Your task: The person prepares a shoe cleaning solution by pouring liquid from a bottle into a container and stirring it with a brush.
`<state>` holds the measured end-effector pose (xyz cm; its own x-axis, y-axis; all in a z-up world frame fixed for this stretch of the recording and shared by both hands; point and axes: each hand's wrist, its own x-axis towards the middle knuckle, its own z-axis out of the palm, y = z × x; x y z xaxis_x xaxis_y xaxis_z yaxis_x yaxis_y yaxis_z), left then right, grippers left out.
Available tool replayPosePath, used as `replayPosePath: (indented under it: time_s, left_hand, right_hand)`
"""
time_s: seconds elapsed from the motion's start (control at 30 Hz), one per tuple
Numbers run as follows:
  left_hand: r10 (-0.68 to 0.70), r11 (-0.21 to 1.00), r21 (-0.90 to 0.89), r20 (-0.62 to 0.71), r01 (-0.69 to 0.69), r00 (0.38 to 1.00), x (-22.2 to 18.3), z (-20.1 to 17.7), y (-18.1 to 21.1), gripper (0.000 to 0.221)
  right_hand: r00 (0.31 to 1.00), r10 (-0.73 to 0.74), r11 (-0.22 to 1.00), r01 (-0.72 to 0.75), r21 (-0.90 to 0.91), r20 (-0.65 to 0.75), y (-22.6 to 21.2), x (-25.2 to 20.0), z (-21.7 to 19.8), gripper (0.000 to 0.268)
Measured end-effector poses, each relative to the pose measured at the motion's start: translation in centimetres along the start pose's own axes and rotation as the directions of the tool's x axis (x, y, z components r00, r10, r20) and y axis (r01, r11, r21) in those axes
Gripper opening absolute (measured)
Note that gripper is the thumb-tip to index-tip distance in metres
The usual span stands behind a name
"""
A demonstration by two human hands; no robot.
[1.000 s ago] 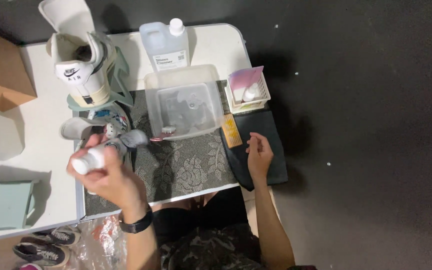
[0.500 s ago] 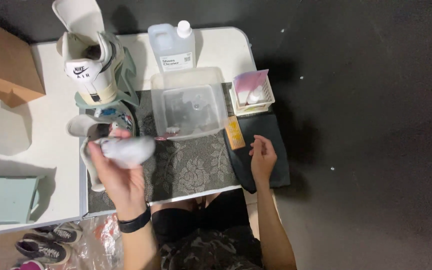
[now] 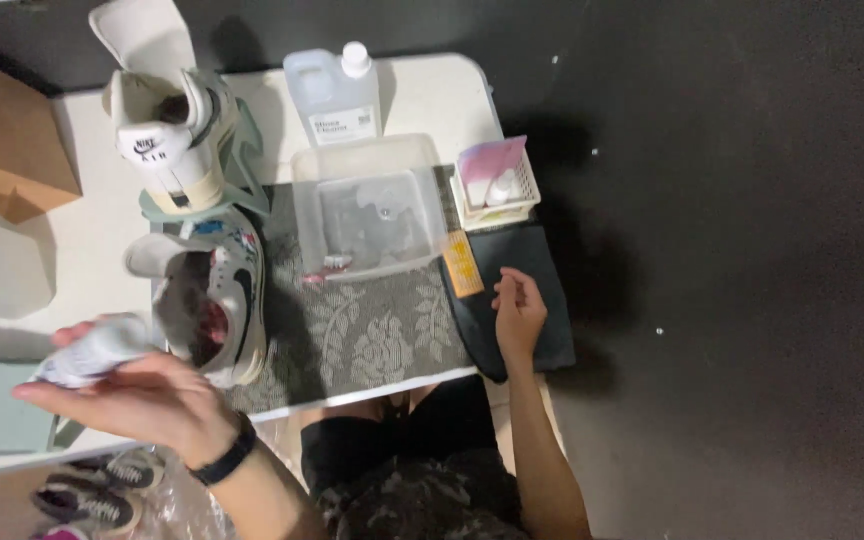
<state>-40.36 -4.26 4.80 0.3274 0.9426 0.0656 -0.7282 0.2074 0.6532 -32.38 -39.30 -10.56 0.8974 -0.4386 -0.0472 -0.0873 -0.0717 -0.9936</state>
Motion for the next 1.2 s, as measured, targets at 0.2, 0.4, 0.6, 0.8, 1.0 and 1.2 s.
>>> replayPosePath:
  time_s: [0.2, 0.4, 0.6, 0.8, 1.0, 1.2]
  left_hand:
    - [-0.377, 0.924, 0.019, 0.210, 0.382, 0.902, -4.7, 0.3, 1.4, 0.034]
    - [0.027, 0.979, 0.168, 0.462, -0.118, 0.886, -5.0, -3.5, -3.3, 0.027]
    - [-0.258, 0.893, -0.166, 0.570, 0.417, 0.780, -5.8, -3.7, -0.3, 0.030]
    - [-0.332, 0.937, 0.254, 0.423, 0.242, 0.843, -6.3, 2.3, 2.8, 0.046]
    - [-0.288, 0.931, 0.293, 0.218, 0.219, 0.932, -3.4, -2.1, -2.1, 0.025]
    - [-0.358, 0.881, 0.442, 0.383, 0.171, 0.852, -4.8, 3.1, 0.4, 0.055]
  right_hand:
    - [0.999, -0.019, 1.000, 0.019, -0.013, 0.029, 0.1, -0.3, -0.2, 0.023]
    - [0.999, -0.041, 0.999, 0.041, 0.005, 0.004, 0.2, 0.5, 0.8, 0.023]
    - [1.000, 0.027, 1.000, -0.027, 0.008, 0.009, 0.5, -1.5, -0.2, 0.023]
    - [0.999, -0.054, 0.998, 0.053, 0.037, 0.006, 3.6, -0.7, -0.7, 0.023]
    - [1.000, 0.004, 0.997, -0.003, -0.071, 0.017, 1.0, -0.9, -0.3, 0.026]
    - [1.000, -0.012, 0.997, 0.013, -0.076, 0.017, 0.4, -0.4, -0.4, 0.024]
